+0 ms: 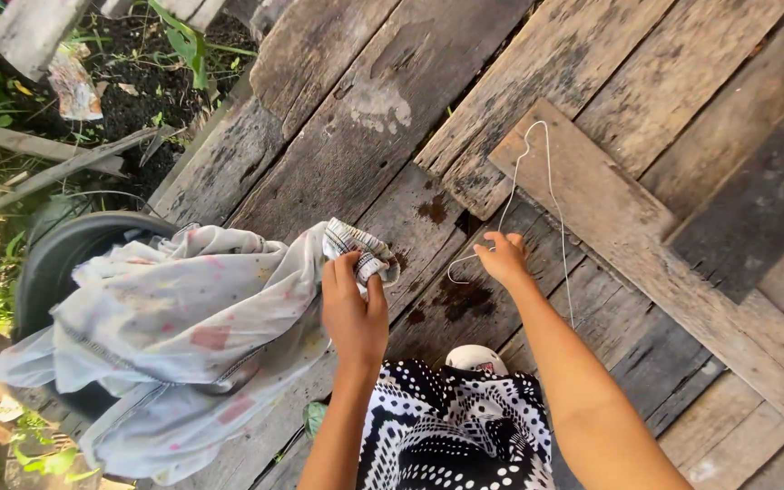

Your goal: The recorder is hanging wet clothes on hangers and a clothesline outdoors.

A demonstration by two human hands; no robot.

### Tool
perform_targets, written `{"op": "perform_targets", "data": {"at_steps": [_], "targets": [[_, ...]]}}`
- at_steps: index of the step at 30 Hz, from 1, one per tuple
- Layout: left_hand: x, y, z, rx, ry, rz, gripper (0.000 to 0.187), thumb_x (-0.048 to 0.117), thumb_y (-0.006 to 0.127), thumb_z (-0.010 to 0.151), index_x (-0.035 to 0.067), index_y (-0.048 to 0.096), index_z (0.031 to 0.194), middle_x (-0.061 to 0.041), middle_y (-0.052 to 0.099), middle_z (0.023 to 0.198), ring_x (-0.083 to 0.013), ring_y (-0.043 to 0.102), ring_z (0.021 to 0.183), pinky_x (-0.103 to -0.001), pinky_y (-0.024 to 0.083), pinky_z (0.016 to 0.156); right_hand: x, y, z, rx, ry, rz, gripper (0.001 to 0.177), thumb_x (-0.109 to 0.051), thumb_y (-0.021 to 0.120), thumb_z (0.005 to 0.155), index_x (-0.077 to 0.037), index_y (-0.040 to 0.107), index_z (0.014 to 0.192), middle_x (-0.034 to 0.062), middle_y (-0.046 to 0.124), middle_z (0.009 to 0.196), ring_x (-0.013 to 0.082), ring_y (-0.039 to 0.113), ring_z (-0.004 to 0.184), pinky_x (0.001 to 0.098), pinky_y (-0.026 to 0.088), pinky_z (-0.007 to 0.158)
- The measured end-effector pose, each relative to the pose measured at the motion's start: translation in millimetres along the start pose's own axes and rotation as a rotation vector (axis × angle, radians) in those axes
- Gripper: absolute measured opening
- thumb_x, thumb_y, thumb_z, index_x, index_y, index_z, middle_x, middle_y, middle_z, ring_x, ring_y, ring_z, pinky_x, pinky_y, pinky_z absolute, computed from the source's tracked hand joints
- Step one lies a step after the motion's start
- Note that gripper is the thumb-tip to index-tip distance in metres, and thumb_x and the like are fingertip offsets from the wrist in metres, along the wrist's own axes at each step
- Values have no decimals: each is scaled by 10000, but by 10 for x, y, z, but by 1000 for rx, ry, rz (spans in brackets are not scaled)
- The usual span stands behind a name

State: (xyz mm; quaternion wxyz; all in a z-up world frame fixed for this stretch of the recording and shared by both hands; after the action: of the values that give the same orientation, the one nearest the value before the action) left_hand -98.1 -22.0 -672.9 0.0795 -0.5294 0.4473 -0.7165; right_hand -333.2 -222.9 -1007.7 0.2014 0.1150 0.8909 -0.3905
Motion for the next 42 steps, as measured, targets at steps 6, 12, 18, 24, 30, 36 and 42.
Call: {"op": "perform_targets", "data": {"at_steps": [6, 12, 18, 24, 30, 36, 42], "targets": [[-90, -72, -79, -33, -56, -6, 286, 82, 653, 889, 11, 600, 1161, -150, 618, 1099, -370, 632, 981, -435, 506, 817, -170, -134, -120, 117, -153, -177, 436, -258, 753, 829, -90, 671, 1222, 104, 587, 1258, 358, 482, 1265, 457, 430, 1023], [324, -582, 2, -79, -200, -67, 280, 89, 628, 896, 24, 603, 1167, -147, 635, 1068, -357, 636, 916, -428, 509, 793, -1679, -1376, -1035, 186, -448, 293, 220, 20, 504, 965, -34, 653, 1117, 103, 614, 1165, 176, 728, 880, 346, 557, 774], [1285, -1893, 55, 193, -33, -159, 314, 17, 608, 898, 3, 597, 1212, -171, 621, 1097, -362, 624, 997, -423, 500, 838, -3125, -2524, -2097, 15, -696, 522, 479, 100, 389, 884, -68, 648, 1250, 74, 602, 1215, 121, 549, 677, 269, 559, 621], [1707, -3244, -196, 414, -494, -401, 350, -38, 573, 932, 56, 678, 1253, -182, 562, 1052, -375, 604, 880, -388, 506, 803, -4433, -3646, -3698, -342, -712, 542, 499, 51, 362, 935, -84, 496, 1397, 47, 546, 1320, 95, 568, 638, 270, 527, 640], [1541, -4217, -269, 254, -485, -126, 318, 161, 628, 853, 60, 715, 1141, -229, 723, 1089, -416, 666, 993, -456, 497, 906, -5152, -4115, -4717, -742, -780, 647, 559, 44, 369, 940, -121, 458, 1466, 86, 585, 1403, 74, 422, 653, 254, 531, 639], [1562, -5493, -374, 472, -309, 218, 261, 100, 580, 834, 44, 740, 1033, -235, 721, 1025, -462, 626, 1025, -513, 487, 925, -6123, -4212, -5733, -959, -1061, 411, 611, 98, 473, 875, -33, 465, 1471, 137, 589, 1480, 79, 482, 768, 233, 481, 728], [1179, -6371, -444, 695, -393, -623, 235, 52, 525, 944, 18, 648, 1141, -147, 717, 940, -213, 648, 830, -324, 493, 711, -6727, -3827, -6651, -1169, -1049, 407, 596, 32, 571, 899, -38, 446, 1478, 85, 567, 1505, 58, 468, 766, 237, 470, 700]]}}
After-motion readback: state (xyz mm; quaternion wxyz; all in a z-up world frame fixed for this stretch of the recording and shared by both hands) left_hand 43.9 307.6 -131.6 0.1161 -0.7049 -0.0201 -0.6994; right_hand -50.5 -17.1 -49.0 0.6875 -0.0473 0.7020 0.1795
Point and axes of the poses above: each hand's wrist, its own z-axis towards the middle knuckle, its own y-axis out of the palm, x = y × z, the point moved 8 cm from there along z, towards the middle knuckle
